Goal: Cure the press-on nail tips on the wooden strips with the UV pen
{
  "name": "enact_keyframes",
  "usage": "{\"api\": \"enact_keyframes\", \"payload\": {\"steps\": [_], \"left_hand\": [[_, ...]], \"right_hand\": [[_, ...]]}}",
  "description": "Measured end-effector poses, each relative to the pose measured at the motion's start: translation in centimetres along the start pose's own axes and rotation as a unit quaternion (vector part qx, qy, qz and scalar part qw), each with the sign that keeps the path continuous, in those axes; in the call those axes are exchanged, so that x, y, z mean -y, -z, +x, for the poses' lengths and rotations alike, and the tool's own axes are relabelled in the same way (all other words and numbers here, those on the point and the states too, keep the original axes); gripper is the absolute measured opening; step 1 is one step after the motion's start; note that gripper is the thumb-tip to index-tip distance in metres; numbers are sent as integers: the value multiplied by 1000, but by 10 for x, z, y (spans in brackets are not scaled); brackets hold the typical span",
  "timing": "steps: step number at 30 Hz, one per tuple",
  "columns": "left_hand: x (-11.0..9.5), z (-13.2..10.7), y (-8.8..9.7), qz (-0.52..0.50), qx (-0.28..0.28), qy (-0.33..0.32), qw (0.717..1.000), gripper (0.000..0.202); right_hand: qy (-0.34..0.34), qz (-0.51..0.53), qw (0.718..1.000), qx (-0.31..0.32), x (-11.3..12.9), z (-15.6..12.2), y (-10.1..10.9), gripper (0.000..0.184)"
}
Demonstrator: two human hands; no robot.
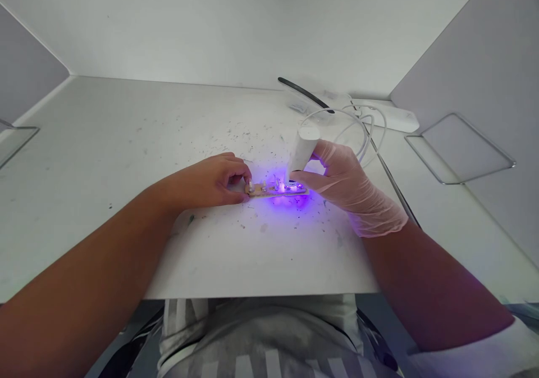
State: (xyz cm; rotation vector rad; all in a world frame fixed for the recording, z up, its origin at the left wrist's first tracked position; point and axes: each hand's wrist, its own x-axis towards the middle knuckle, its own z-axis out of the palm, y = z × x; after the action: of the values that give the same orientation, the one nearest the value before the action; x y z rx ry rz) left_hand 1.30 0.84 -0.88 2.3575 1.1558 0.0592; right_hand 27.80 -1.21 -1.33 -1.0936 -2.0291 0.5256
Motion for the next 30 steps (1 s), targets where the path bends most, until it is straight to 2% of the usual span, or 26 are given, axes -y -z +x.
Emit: {"api": "enact_keyframes", "payload": {"steps": [30], "left_hand": [[1, 0, 0, 4, -2, -11, 1000, 25]], "right_hand": [[-2, -3, 1000, 7, 2, 0, 1, 6]]}}
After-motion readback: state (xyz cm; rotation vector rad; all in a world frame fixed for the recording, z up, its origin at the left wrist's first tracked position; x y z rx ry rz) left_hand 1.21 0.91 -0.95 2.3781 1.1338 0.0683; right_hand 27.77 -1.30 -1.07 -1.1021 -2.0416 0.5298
